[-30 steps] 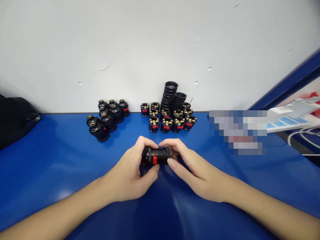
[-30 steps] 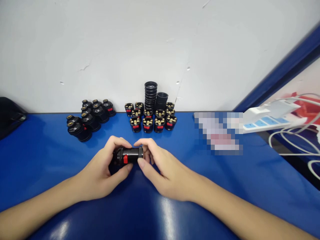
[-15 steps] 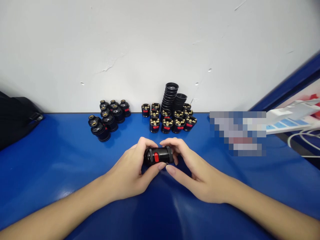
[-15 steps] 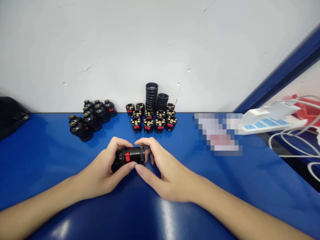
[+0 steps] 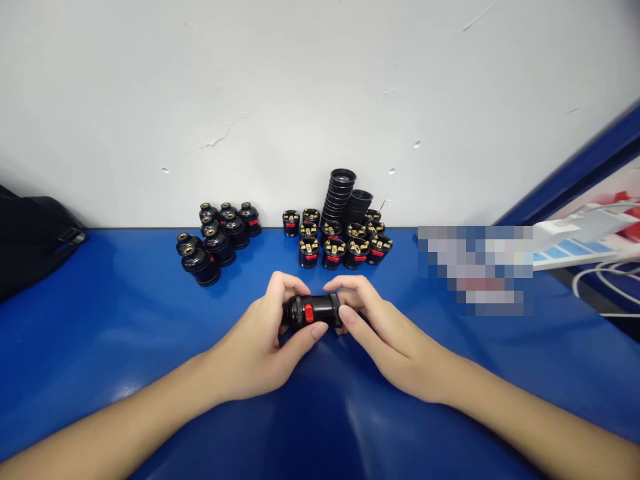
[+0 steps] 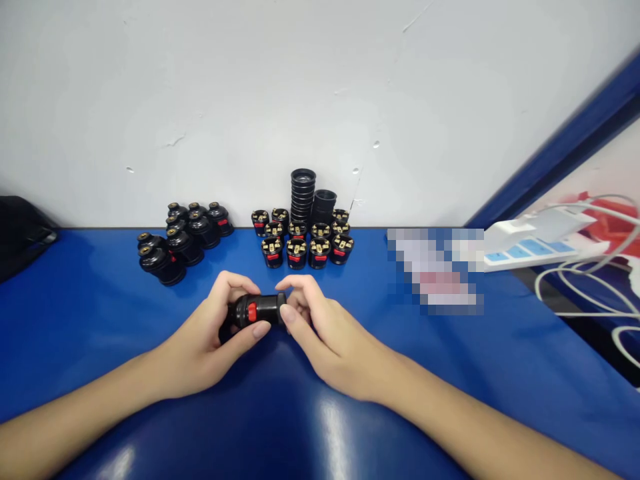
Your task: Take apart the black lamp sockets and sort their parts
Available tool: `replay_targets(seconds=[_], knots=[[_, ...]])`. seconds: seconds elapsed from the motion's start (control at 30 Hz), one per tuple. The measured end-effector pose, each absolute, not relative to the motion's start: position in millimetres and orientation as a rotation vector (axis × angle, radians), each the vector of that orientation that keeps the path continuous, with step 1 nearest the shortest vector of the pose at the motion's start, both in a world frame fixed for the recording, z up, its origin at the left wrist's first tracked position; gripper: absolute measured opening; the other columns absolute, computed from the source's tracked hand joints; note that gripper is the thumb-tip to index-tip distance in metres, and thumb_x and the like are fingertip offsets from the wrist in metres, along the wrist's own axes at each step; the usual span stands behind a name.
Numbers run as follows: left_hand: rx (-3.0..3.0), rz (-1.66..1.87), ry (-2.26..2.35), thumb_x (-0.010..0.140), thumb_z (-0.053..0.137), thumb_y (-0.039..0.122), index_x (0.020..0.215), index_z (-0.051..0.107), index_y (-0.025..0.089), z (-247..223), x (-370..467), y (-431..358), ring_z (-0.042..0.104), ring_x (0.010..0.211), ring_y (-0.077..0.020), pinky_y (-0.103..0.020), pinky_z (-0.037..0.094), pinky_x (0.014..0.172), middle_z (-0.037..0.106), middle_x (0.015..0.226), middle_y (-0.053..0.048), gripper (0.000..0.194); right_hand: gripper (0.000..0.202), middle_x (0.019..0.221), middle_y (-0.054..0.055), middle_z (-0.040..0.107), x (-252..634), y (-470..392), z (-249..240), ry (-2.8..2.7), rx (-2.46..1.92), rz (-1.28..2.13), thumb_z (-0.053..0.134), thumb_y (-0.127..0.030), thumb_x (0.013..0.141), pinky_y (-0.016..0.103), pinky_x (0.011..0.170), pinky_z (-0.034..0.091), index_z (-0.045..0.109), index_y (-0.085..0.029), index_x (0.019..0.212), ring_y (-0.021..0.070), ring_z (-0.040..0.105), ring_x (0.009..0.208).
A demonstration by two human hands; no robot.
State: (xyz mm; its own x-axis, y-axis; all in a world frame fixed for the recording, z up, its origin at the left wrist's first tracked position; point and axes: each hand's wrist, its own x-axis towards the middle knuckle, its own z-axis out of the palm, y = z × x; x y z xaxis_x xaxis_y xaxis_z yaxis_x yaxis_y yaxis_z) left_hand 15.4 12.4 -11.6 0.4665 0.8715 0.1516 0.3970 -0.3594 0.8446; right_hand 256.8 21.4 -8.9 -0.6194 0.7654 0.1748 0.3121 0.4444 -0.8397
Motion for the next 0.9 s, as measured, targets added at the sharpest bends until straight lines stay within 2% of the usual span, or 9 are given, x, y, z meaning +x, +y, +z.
replay_targets(seconds=[0.07,0.17,0.3,0.37,0.47,0.53,0.67,0.83,0.9], knots=[[1.944,0.780,1.048,0.108,0.059,0.038,0.123,0.040,0.026,-11.5,15.6,12.6,0.052,0.066,-0.0126,-0.026,0.040,0.059,0.056,0.090,0.003,0.027,0.020,0.098,0.002,0.059,256.9,21.0,-9.3,-2.164,-0.870,1.065,0.039,-0.030,0.116,0.035,0.078,0.055,0.041,-0.027,0.135,0.0191,0.060,0.085],[1.936,0.776,1.033,0.109,0.057,0.038,0.123,0.039,0.026,-10.7,15.6,12.6,0.052,0.067,-0.0128,-0.026,0.041,0.060,0.057,0.092,0.002,0.026,0.035,0.106,0.004,0.057,257.1,20.7,-10.8,-2.178,-0.795,0.980,0.054,-0.024,0.109,0.036,0.083,0.057,0.038,-0.027,0.140,0.0196,0.059,0.091],[1.943,0.774,1.030,0.109,0.056,0.039,0.124,0.039,0.026,-10.6,15.3,12.3,0.053,0.069,-0.0141,-0.028,0.043,0.062,0.058,0.092,0.002,0.026,0.026,0.108,0.006,0.061,256.1,22.4,-13.1,-2.100,-0.878,1.029,0.044,-0.031,0.115,0.036,0.081,0.057,0.040,-0.027,0.140,0.0194,0.063,0.093],[1.952,0.767,1.040,0.109,0.057,0.039,0.124,0.040,0.026,-11.1,15.2,12.6,0.055,0.071,-0.0151,-0.028,0.044,0.063,0.059,0.092,0.002,0.026,0.022,0.106,0.005,0.061,255.2,22.7,-13.3,-2.093,-0.895,1.027,0.044,-0.027,0.114,0.035,0.079,0.057,0.044,-0.027,0.136,0.0185,0.063,0.089],[1.961,0.757,1.057,0.109,0.057,0.039,0.125,0.042,0.026,-11.2,15.1,13.5,0.057,0.074,-0.0164,-0.029,0.044,0.064,0.060,0.094,0.001,0.026,0.039,0.108,0.004,0.060,253.9,21.4,-11.9,-2.108,-0.859,0.941,0.058,-0.018,0.104,0.035,0.079,0.057,0.042,-0.028,0.138,0.0187,0.063,0.090],[1.977,0.750,1.058,0.109,0.057,0.039,0.124,0.043,0.026,-10.2,15.0,14.0,0.057,0.075,-0.0167,-0.030,0.045,0.065,0.061,0.095,0.000,0.025,0.045,0.111,0.005,0.060,253.3,20.6,-10.5,-2.108,-0.866,0.934,0.064,-0.019,0.101,0.036,0.080,0.058,0.041,-0.028,0.139,0.0195,0.063,0.093],[2.055,0.743,1.044,0.109,0.058,0.035,0.126,0.049,0.026,-6.4,15.1,14.9,0.058,0.080,-0.0164,-0.030,0.048,0.071,0.063,0.099,0.000,0.022,0.023,0.105,0.005,0.064,253.2,21.4,-9.2,-2.092,-0.923,1.049,0.044,-0.030,0.113,0.035,0.078,0.056,0.044,-0.026,0.136,0.0189,0.064,0.090],[2.069,0.742,1.016,0.108,0.057,0.032,0.129,0.050,0.027,-5.0,15.3,15.1,0.059,0.082,-0.0156,-0.029,0.049,0.073,0.065,0.103,0.000,0.022,0.045,0.111,0.004,0.060,254.6,22.0,-11.3,-2.128,-0.867,0.958,0.061,-0.021,0.103,0.034,0.083,0.056,0.040,-0.028,0.143,0.0181,0.061,0.092],[2.046,0.742,1.039,0.108,0.058,0.034,0.129,0.050,0.026,-5.5,15.1,14.5,0.059,0.080,-0.0161,-0.029,0.048,0.071,0.065,0.101,0.001,0.024,0.035,0.109,0.004,0.062,254.9,21.9,-11.8,-2.114,-0.885,1.010,0.055,-0.027,0.108,0.034,0.080,0.057,0.042,-0.028,0.140,0.0180,0.061,0.090]])
